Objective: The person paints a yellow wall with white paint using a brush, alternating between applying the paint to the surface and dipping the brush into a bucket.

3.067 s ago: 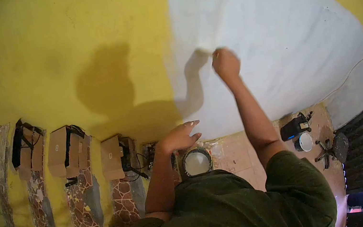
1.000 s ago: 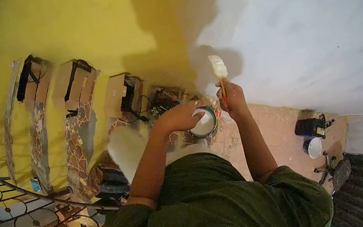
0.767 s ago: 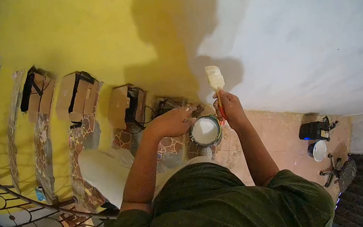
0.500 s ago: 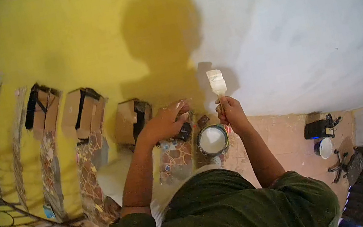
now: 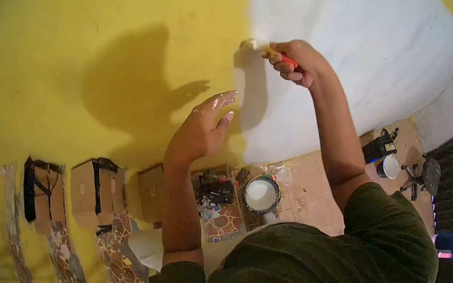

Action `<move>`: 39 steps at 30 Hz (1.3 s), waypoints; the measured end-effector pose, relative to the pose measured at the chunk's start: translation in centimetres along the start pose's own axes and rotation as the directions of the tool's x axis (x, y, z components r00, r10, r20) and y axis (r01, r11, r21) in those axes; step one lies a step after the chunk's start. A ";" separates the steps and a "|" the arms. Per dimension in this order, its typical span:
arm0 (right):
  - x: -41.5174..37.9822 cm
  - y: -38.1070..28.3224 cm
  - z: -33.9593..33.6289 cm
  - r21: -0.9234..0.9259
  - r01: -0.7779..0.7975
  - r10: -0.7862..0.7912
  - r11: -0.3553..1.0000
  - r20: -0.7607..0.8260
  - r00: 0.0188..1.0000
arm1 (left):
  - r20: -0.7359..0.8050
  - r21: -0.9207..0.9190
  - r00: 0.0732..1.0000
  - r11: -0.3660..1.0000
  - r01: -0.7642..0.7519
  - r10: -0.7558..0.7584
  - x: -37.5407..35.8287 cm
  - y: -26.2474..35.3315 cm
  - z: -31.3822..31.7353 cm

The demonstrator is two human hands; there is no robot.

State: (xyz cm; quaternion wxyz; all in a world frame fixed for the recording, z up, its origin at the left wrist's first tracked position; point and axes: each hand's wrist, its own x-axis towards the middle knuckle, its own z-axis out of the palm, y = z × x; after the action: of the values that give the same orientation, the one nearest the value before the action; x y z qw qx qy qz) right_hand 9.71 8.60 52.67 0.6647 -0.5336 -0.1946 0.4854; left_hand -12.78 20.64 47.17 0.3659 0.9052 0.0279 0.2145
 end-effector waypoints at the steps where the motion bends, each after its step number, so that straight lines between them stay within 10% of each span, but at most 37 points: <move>1: -1.4 -2.1 1.8 -0.093 0.094 -0.095 0.991 -0.005 0.996 | -0.017 0.015 0.999 1.000 -0.027 0.027 0.6 0.7 -1.0; 9: -3.9 -2.6 3.8 -0.341 0.433 -0.463 0.834 -0.005 0.887 | -0.164 0.188 0.982 0.980 -0.060 0.092 5.9 0.7 -6.5; 12: 3.1 6.0 0.7 -0.565 0.266 -0.395 0.781 -0.117 0.911 | -0.351 0.548 0.801 0.800 -0.244 0.484 7.5 -0.8 -5.7; 21: 3.3 19.1 -1.8 -0.183 -0.059 0.049 0.981 -0.059 0.997 | -0.255 0.253 0.952 0.962 -0.101 0.167 1.9 0.9 -0.6; 26: 3.2 10.8 -1.8 -0.347 -0.105 0.089 0.932 -0.061 0.994 | -0.312 0.031 0.950 0.999 -0.008 0.017 -1.1 1.4 1.8; 30: 2.8 -1.1 0.4 -0.035 -0.146 0.150 0.989 0.150 0.977 | -0.317 -0.054 0.948 0.998 0.012 -0.029 -1.3 1.6 3.4; 36: -4.8 -5.8 7.1 -0.548 0.373 -0.408 0.749 0.062 0.911 | -0.342 -0.111 0.939 0.994 0.003 -0.041 -1.0 3.1 3.2; 39: -1.1 -1.8 5.9 -0.721 0.344 -0.548 0.601 -0.058 0.835 | -0.394 -0.097 0.916 0.994 0.040 -0.076 -1.0 2.9 3.4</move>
State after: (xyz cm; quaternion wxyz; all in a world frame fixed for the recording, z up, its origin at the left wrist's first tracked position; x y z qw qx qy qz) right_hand 5.44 10.83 56.68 0.5402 -0.7345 -0.3939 0.1159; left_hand -12.62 16.12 46.61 0.3979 0.8248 0.1190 0.3838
